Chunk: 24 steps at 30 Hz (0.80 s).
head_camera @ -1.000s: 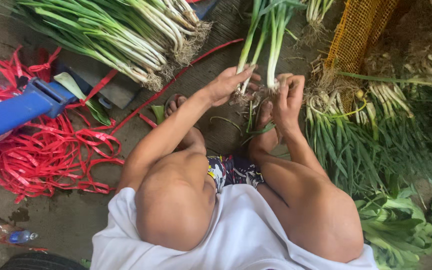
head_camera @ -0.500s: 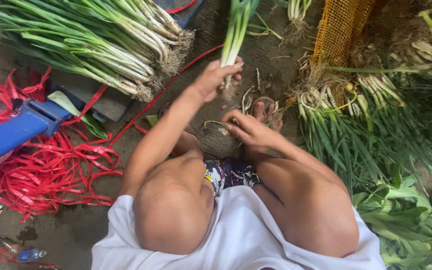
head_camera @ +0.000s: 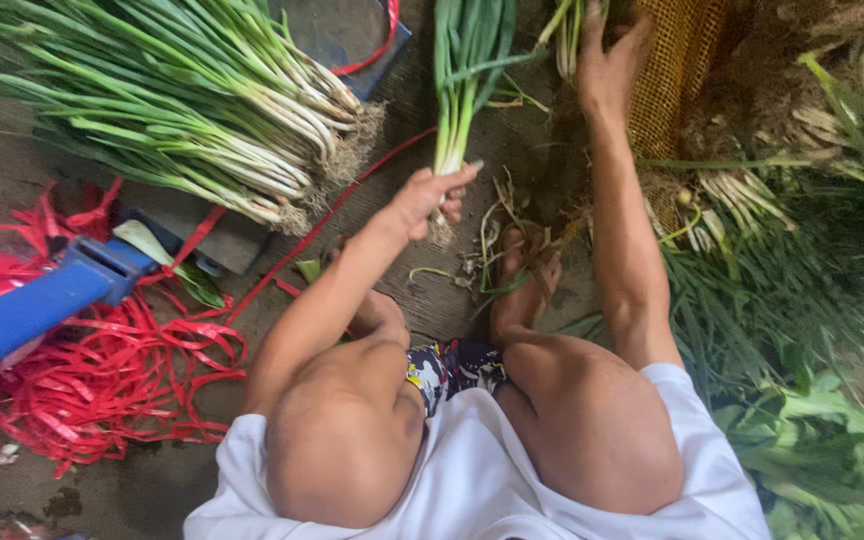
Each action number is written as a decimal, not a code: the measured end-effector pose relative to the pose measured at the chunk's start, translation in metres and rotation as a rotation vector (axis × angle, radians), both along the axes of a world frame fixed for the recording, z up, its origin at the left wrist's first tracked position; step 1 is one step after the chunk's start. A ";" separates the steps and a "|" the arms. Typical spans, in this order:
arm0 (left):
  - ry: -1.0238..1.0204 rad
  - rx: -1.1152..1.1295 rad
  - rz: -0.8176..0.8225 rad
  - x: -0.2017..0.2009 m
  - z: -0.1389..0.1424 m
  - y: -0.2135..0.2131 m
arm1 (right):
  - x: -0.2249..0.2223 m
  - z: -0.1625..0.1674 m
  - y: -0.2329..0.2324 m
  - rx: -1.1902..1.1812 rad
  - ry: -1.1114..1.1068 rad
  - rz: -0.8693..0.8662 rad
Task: The person sits on the floor and gathers scallions into bunches, wraps a red rubber band around each bundle, and places the tied bunches on a blue scale platform. They repeatedly pull bands from a pile, align the vegetables, and set finished bunches aside.
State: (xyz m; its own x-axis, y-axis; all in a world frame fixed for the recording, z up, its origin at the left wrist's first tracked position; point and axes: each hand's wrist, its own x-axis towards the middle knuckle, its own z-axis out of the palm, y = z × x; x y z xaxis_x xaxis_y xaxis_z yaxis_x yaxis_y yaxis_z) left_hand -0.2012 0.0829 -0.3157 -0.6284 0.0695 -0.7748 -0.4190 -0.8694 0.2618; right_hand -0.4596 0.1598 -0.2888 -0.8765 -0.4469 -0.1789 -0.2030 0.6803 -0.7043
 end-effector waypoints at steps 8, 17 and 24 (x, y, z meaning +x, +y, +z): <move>0.027 0.089 0.163 0.028 0.000 0.008 | -0.004 0.021 -0.007 0.184 0.001 0.121; 0.084 -0.237 0.201 0.043 0.007 -0.001 | -0.019 0.023 0.057 -0.365 0.023 -0.160; 0.284 -0.120 0.278 0.037 0.044 -0.001 | -0.001 0.000 0.057 0.115 0.441 0.271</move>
State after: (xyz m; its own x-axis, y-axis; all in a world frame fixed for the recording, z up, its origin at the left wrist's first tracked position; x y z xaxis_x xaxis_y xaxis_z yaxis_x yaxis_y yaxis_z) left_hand -0.1646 0.0820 -0.2718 -0.8006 -0.2135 -0.5598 -0.0684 -0.8957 0.4394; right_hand -0.4610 0.2164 -0.2887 -0.7354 -0.6671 0.1192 -0.6423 0.6301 -0.4364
